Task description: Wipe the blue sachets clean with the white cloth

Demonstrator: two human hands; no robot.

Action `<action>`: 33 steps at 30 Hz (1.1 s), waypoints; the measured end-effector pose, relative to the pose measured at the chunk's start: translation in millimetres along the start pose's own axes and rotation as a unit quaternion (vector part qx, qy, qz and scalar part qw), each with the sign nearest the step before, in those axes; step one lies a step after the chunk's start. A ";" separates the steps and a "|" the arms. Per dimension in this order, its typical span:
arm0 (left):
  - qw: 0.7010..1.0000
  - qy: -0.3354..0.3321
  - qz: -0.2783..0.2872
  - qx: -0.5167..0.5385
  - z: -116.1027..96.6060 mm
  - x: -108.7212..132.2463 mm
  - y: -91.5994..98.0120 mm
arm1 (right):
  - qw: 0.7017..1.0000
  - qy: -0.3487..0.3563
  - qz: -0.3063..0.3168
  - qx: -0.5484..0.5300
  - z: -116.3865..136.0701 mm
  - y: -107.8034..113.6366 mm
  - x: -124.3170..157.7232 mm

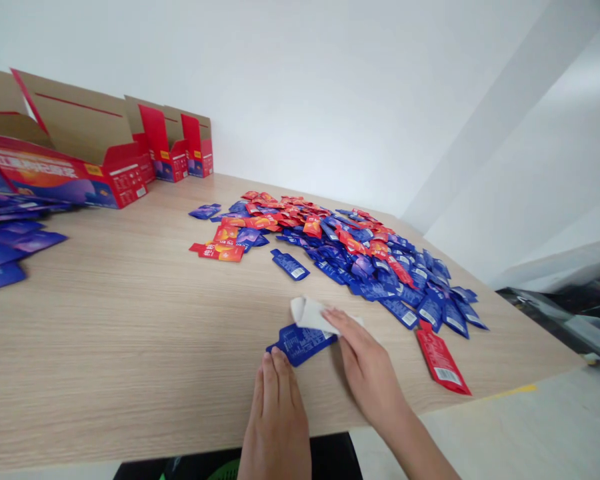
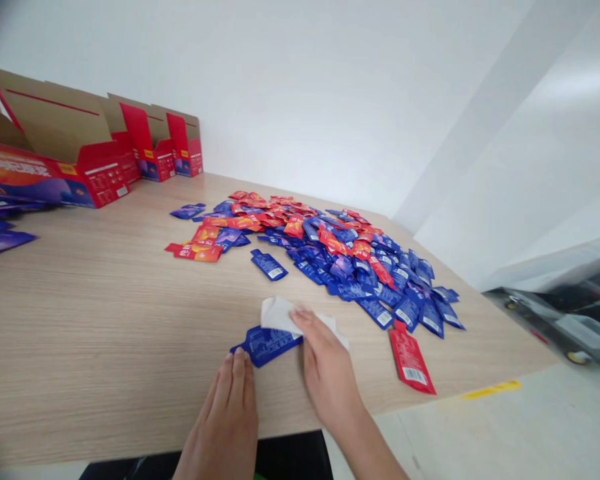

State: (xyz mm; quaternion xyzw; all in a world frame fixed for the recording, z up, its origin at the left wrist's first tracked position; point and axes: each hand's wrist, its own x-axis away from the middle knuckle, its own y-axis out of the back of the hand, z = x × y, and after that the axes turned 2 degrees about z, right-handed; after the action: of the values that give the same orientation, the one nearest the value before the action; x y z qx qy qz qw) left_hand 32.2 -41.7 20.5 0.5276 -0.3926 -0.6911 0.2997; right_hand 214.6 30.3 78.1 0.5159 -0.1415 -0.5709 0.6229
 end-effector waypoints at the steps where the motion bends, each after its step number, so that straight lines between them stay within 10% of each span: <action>1: 1.000 -0.002 0.001 0.000 0.6 -0.7 -0.1 | 0.999 0.036 0.020 -0.014 14.1 -5.5 1.1; 5: 1.000 -0.012 0.006 -0.004 4.7 -0.6 -2.6 | 0.986 0.129 0.099 -0.022 39.7 -23.0 -2.0; 14: 1.000 0.000 0.002 -0.003 2.5 2.0 -1.2 | 0.994 -0.083 -0.025 0.071 -44.3 9.0 -4.9; 23: 0.999 -0.025 0.025 -0.004 8.9 2.1 -4.6 | 0.989 0.117 0.084 -0.015 37.4 -19.9 1.1; 30: 1.000 0.007 0.009 -0.008 1.9 2.0 -3.0 | 0.997 -0.062 -0.008 0.053 -48.0 8.3 3.9; 33: 1.000 0.010 -0.002 -0.005 0.1 1.6 -7.3 | 0.996 -0.073 -0.030 0.050 -42.0 7.8 6.8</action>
State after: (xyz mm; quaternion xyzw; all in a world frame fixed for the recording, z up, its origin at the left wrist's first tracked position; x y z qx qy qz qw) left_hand 31.7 -39.3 13.5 0.5342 -0.3850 -0.6883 0.3044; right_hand 253.2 43.1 63.6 0.5078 -0.1992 -0.6176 0.5667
